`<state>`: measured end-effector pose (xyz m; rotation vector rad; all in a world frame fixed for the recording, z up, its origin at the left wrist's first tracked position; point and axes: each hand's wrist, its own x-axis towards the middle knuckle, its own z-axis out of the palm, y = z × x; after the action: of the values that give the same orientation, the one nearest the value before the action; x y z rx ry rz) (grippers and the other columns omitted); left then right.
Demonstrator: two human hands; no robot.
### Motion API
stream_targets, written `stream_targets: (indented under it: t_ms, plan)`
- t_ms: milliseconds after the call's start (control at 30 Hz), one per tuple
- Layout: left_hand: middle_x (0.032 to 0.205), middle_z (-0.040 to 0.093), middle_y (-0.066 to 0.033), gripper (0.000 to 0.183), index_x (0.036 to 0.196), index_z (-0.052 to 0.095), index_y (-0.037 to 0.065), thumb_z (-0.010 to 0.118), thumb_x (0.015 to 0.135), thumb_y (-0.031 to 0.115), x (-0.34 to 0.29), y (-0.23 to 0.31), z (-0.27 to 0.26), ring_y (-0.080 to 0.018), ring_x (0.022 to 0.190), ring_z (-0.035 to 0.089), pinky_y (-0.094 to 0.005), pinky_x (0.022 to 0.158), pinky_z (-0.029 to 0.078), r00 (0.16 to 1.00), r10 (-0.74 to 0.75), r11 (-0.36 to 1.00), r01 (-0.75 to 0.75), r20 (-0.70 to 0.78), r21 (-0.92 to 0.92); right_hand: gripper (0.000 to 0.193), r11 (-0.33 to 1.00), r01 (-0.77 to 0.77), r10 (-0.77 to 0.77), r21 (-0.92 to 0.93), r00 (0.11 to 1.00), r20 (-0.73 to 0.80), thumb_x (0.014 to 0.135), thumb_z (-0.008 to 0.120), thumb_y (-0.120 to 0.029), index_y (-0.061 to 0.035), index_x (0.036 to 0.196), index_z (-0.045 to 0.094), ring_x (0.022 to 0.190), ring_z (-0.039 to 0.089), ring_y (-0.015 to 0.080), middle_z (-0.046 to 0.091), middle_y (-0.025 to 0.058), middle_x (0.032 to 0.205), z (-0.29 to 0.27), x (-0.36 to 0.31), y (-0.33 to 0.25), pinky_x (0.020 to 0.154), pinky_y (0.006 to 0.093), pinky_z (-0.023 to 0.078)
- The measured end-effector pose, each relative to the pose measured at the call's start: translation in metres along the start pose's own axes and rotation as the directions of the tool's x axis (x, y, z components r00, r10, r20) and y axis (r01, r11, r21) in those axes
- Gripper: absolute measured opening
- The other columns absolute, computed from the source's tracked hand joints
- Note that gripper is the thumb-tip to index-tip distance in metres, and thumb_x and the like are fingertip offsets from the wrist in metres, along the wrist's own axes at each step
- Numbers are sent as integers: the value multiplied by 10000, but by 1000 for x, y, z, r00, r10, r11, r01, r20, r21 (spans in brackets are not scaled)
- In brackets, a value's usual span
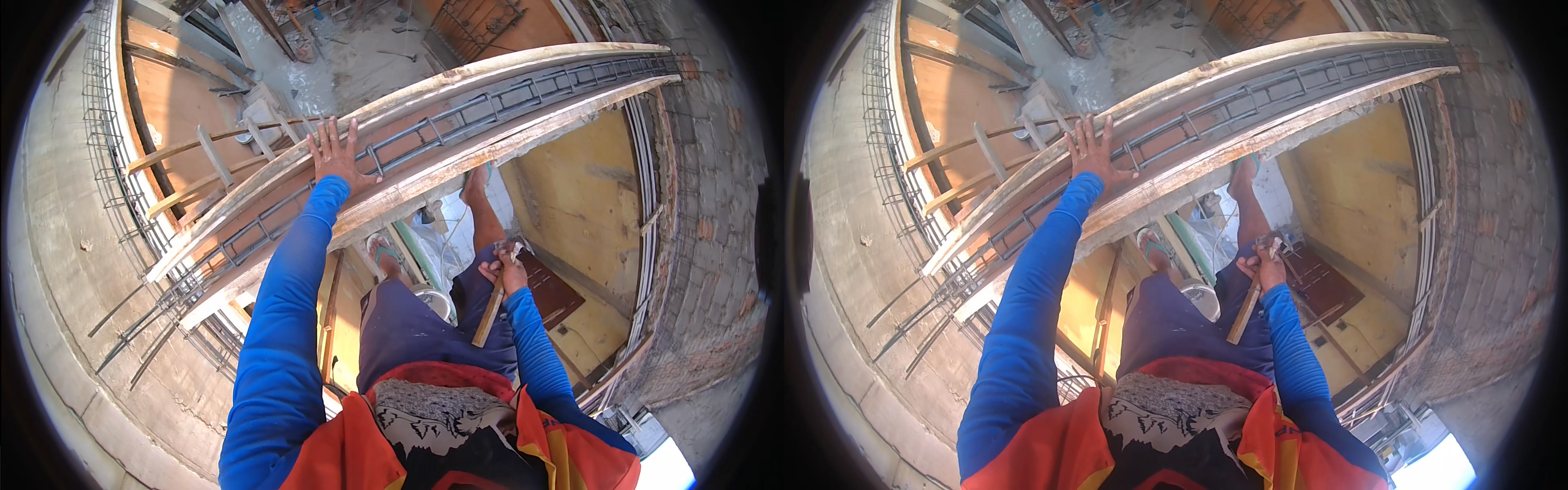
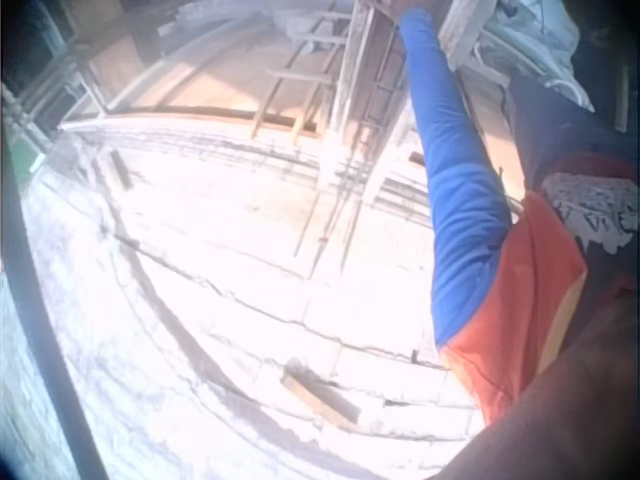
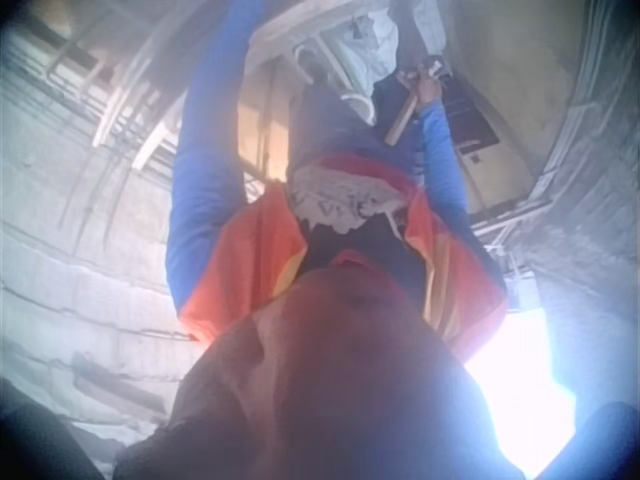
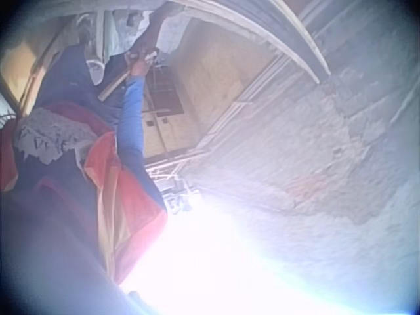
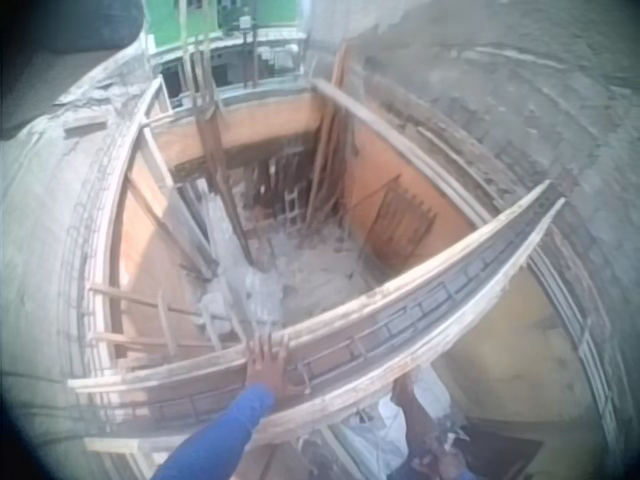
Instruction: The person positions a long wooden plank over a rebar grid on a construction site. They then use a hammer to drive nails into the plank to secure it to the underlying structure.
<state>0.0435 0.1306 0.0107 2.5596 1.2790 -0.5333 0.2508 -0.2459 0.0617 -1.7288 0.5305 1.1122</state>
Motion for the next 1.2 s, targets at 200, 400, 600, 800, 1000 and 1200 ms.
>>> stream_targets:
  t_ms: [200, 400, 600, 800, 1000, 1200]
  plan:
    - [1605, -65, -223, 1392, 1560, -86, 234, 684, 566, 831, 3, 4, -2, -436, 1469, -107, -631, 1142, -64, 996, -40, 998, 36, 83, 46, 307, 996, 35, -32, -83, 999, 31, 996, 547, -251, 45, 1077, 562, 742, 665, 237, 538, 60, 661, -13, -13, -4, 806, 430, 613]
    - [1595, -64, -256, 1439, 1548, -136, 228, 711, 548, 822, 5, 9, -4, -448, 1469, -83, -625, 1146, -53, 992, -60, 994, 50, 111, 93, 343, 988, 126, -128, -94, 992, -21, 984, 537, -238, 75, 1125, 537, 740, 668, 248, 533, 79, 679, -64, -82, -26, 804, 388, 602]
    - [1585, -52, -281, 1453, 1543, -155, 222, 739, 551, 794, 6, 19, -7, -460, 1465, -81, -627, 1149, -28, 990, -85, 990, 71, 112, 124, 337, 950, 178, -239, -257, 942, -233, 955, 560, -253, 31, 1136, 552, 682, 658, 229, 520, 63, 678, -147, -136, -10, 708, 348, 583]
    - [1581, -17, -293, 1419, 1549, -134, 192, 713, 584, 797, 5, 25, 1, -475, 1464, -35, -613, 1159, -20, 995, -80, 981, 68, 61, 180, 345, 967, 26, -110, -255, 940, -322, 931, 570, -267, 36, 1097, 576, 615, 650, 216, 554, 85, 714, -180, -129, 49, 659, 346, 585]
    - [1554, 94, -316, 1371, 1565, -40, 223, 727, 574, 780, -8, 17, 8, -449, 1463, 97, -590, 1175, 81, 982, 86, 989, -63, -169, 136, 394, 910, 58, -168, -411, 958, -234, 869, 576, -267, 34, 1121, 589, 639, 673, 210, 619, 147, 830, -178, -112, 157, 604, 348, 543]
    - [1456, 351, -280, 1227, 1539, 199, 189, 716, 594, 777, 6, -10, 15, -436, 1353, 351, -552, 1106, 285, 947, 59, 998, -61, -316, 4, 419, -319, -33, -86, -947, 996, -5, 826, 705, -321, -4, 1085, 618, 845, 676, 276, 660, 169, 927, -256, -234, 329, 744, 394, 563]
